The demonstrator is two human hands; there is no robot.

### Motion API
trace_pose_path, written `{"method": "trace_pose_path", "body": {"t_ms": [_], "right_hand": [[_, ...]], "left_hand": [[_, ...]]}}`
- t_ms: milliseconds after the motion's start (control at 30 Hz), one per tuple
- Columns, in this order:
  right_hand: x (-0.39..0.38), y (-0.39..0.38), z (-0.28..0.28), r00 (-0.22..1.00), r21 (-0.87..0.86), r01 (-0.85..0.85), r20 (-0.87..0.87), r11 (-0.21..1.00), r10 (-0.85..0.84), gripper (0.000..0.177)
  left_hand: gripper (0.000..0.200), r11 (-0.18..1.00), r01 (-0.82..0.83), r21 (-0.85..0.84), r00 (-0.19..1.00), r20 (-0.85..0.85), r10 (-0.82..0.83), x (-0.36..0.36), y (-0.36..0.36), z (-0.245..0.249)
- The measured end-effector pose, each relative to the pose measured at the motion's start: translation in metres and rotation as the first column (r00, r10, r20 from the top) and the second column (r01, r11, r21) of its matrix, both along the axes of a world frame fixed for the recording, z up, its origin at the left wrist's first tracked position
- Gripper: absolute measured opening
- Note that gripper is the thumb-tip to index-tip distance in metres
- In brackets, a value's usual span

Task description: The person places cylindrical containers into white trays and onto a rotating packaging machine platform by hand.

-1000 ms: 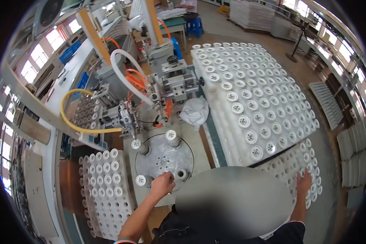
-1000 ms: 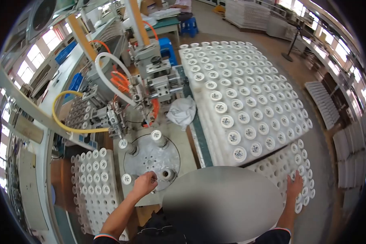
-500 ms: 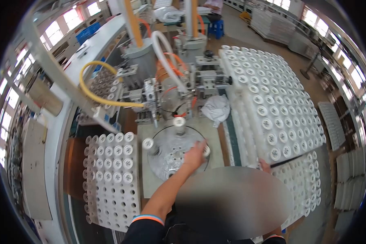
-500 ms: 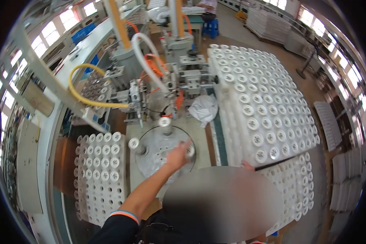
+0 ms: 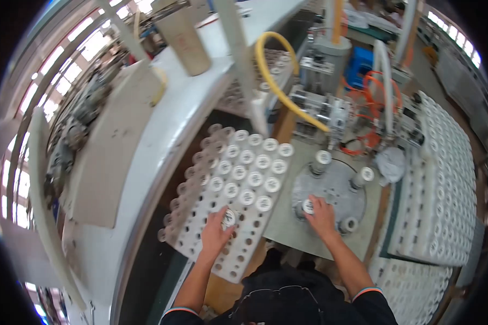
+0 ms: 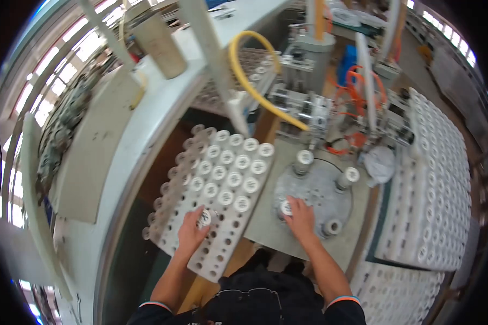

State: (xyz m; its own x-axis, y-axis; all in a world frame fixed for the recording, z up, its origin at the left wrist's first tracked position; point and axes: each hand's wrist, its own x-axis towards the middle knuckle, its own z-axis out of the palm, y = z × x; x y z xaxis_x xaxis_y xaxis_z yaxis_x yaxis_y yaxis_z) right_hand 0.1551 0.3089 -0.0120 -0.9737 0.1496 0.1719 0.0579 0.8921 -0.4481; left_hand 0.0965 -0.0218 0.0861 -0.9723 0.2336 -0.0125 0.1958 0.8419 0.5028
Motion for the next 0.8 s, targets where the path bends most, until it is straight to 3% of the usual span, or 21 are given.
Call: {"method": "trace_pose_path", "body": {"t_ms": [67,133,267,333,400,467,533,600,667,700,733,767,800], "right_hand": [[0.002,-0.008,0.005,0.997,-0.016,-0.018,0.068,1.0,0.019,0.076],[0.011,-0.002,0.011,0.99,-0.008,0.004,0.142,1.0,-0.003,0.079],[0.047,0.04,0.015,0.971,0.083,0.218,0.084,0.972,-0.225,0.079],[0.067,0.062,0.017,0.935,0.162,0.344,0.035,0.925,-0.354,0.076],[0.08,0.088,0.0,0.931,0.271,0.354,-0.017,0.895,-0.364,0.067],[0.079,0.091,-0.009,0.955,0.349,0.296,-0.099,0.889,-0.279,0.061],[0.074,0.083,-0.02,0.953,0.387,0.275,0.012,0.88,-0.304,0.058],[0.069,0.064,-0.006,0.922,0.288,0.301,0.155,0.909,-0.355,0.059],[0.072,0.044,0.011,0.943,0.12,0.285,0.141,0.951,-0.3,0.063],[0.078,0.032,0.017,0.961,0.076,0.274,0.013,0.959,-0.276,0.065],[0.085,0.026,0.023,0.962,0.043,0.253,-0.115,0.966,-0.247,0.066],[0.093,0.026,0.032,0.95,0.048,0.295,-0.116,0.954,-0.288,0.066],[0.105,0.025,0.039,0.921,-0.035,0.345,-0.18,0.938,-0.346,0.065]], "left_hand": [[0.071,0.996,-0.09,0.014,0.996,-0.027,0.091,-0.025,-0.047,-0.016],[0.066,0.957,-0.273,-0.094,0.961,-0.08,0.266,-0.057,-0.072,-0.022],[0.071,0.958,-0.217,-0.189,0.976,-0.022,0.216,-0.098,-0.092,-0.037],[0.078,0.932,-0.128,-0.339,0.992,-0.053,0.117,-0.106,-0.109,-0.069],[0.083,0.95,-0.145,-0.276,0.989,-0.002,0.15,-0.101,-0.106,-0.073],[0.082,0.971,-0.107,-0.214,0.994,-0.021,0.105,-0.082,-0.081,-0.042],[0.082,0.997,-0.054,-0.06,0.996,-0.079,0.049,-0.075,-0.103,-0.069],[0.081,0.957,-0.126,-0.26,0.975,-0.212,0.07,-0.09,-0.147,-0.129],[0.077,0.925,-0.18,-0.334,0.976,-0.181,0.124,-0.093,-0.164,-0.146],[0.077,0.935,-0.137,-0.327,0.979,-0.187,0.078,-0.091,-0.139,-0.124],[0.075,0.888,-0.249,-0.388,0.953,-0.263,0.152,-0.067,-0.098,-0.084],[0.072,0.825,-0.359,-0.436,0.915,-0.341,0.217,-0.047,-0.066,-0.057],[0.072,0.842,-0.316,-0.438,0.926,-0.336,0.173,-0.039,-0.045,-0.047]]}}
